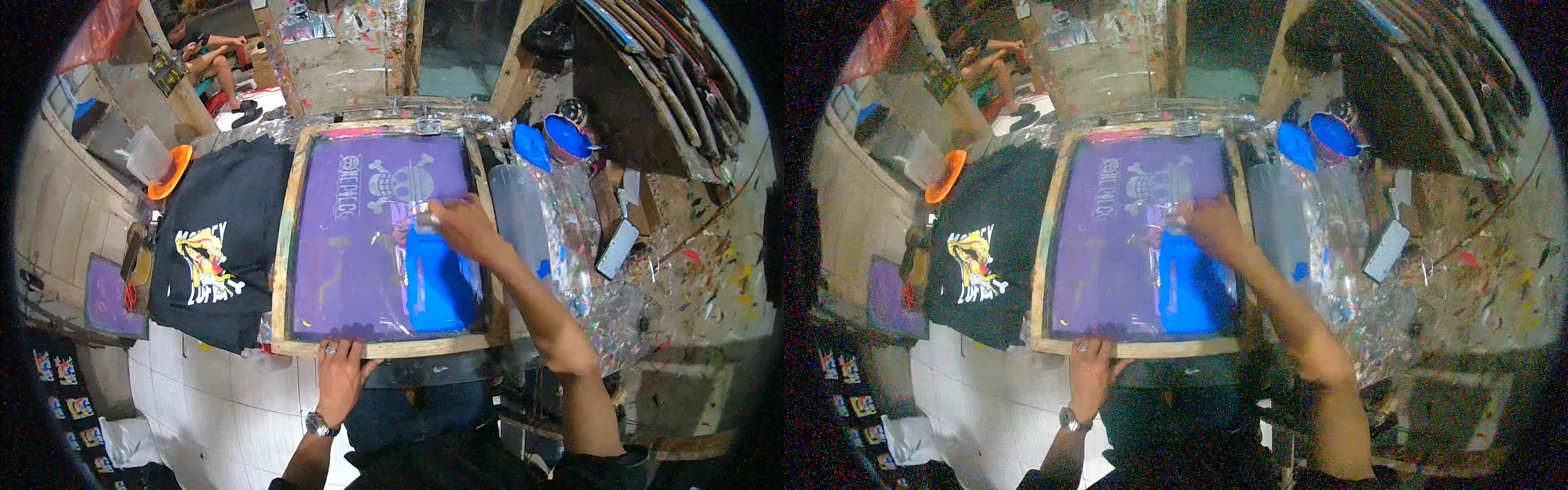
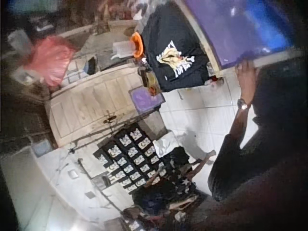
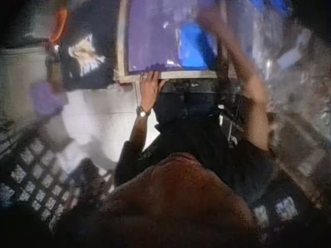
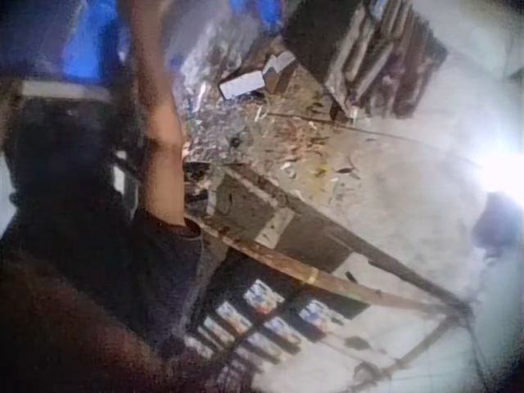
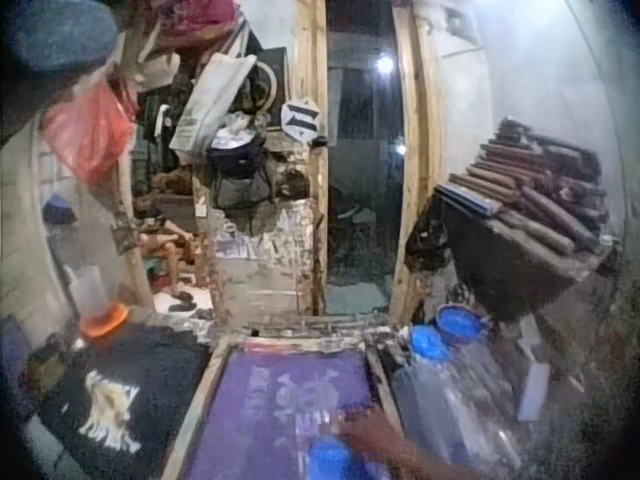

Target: The person performs screen printing on black t-shirts by aligning each shirt on a flat surface, applying ink through a screen using a squeegee, and then lifting the screen to reveal the printed design.

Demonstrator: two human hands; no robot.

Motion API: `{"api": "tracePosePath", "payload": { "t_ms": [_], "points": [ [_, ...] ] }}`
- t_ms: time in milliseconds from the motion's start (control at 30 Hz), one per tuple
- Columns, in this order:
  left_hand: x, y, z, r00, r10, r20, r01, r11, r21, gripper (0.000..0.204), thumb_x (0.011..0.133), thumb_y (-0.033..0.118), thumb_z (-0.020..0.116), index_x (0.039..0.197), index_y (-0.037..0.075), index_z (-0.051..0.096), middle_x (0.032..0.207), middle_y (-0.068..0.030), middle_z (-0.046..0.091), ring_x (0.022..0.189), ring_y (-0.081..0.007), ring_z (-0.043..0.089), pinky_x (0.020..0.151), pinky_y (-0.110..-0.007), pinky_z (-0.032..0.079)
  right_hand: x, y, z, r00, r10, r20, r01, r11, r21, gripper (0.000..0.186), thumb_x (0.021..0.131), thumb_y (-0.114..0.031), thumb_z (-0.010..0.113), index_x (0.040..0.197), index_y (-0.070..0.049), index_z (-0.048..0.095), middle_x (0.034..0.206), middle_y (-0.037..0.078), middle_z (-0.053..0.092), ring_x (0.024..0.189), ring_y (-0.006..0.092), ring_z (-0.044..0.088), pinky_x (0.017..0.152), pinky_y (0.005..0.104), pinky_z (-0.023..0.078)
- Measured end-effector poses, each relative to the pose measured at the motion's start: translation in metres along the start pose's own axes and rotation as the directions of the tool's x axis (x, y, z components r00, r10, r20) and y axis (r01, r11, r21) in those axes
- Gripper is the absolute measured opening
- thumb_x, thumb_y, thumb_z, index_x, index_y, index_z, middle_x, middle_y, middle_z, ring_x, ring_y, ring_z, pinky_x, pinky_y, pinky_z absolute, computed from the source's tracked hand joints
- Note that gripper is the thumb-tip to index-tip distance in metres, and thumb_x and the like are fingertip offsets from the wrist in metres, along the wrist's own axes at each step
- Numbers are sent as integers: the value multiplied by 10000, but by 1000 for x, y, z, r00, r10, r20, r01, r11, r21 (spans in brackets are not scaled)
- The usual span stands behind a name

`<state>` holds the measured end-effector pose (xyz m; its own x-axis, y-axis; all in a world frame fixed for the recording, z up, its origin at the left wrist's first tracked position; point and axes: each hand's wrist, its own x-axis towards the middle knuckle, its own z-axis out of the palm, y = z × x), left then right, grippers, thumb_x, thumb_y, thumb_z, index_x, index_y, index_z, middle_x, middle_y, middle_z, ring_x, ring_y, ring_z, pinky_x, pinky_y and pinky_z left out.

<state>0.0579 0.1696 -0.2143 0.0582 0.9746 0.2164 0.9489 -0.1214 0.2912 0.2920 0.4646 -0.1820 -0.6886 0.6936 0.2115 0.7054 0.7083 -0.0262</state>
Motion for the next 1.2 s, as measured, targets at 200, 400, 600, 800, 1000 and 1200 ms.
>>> {"api": "tracePosePath", "payload": {
  "t_ms": [200, 400, 600, 800, 1000, 1200],
  "points": [
    [3, 2, -12, 1000, -14, 12, 14, 1000, -4, 412, 820, 359, 792, 1016, 21, 662, 924, -145, 621, 939, -344, 636, 989, -502, 430, -117, -86, -21, 995, -58, 87, 48, 993, 108, 278, 896, -152, 654, 1160, -114, 577, 952, 113, 658, 973, 326, 673, 1116, 582, 339],
    [14, -1, -18, 999, 17, 46, -16, 1000, -23, 462, 801, 411, 805, 1031, 28, 688, 962, -150, 671, 903, -348, 644, 831, -473, 466, -164, -119, -29, 997, -39, -69, 39, 999, -7, 337, 864, -278, 730, 1133, -125, 598, 969, 57, 639, 981, 251, 632, 1107, 654, 297],
    [34, -2, -92, 991, 119, -67, -114, 991, 67, 472, 759, 464, 818, 965, 50, 719, 884, -122, 673, 879, -325, 652, 917, -489, 446, -145, -151, -76, 859, 152, -489, -179, 984, -9, 489, 816, -489, 767, 1080, -97, 640, 1007, 71, 637, 947, 256, 599, 1061, 625, 281],
    [66, 74, -88, 863, 85, -498, -123, 992, -42, 257, 773, 239, 809, 889, 47, 683, 897, -132, 643, 939, -341, 610, 930, -499, 455, -57, -96, -182, 709, -42, -703, -58, 991, -119, 529, 793, -574, 757, 838, -67, 610, 856, 130, 600, 824, 308, 595, 829, 477, 469],
    [64, 190, 69, 943, 333, -9, -277, 770, -575, 712, 890, 321, 736, 1457, -16, 469, 1484, -284, 451, 1402, -410, 405, 1111, -501, 381, 37, -60, -274, 681, -111, -724, -29, 984, -178, 468, 845, -519, 749, 824, -64, 642, 767, 167, 649, 696, 344, 644, 625, 458, 513],
    [87, 71, 7, 958, 68, 279, 30, 943, -332, 388, 912, 143, 661, 1298, 110, 628, 989, -203, 720, 810, -371, 704, 699, -475, 554, 57, -39, -337, 896, 17, -443, -69, 993, -100, 565, 959, -521, 590, 716, -17, 668, 615, 114, 582, 571, 255, 596, 553, 401, 505]
  ]
}}
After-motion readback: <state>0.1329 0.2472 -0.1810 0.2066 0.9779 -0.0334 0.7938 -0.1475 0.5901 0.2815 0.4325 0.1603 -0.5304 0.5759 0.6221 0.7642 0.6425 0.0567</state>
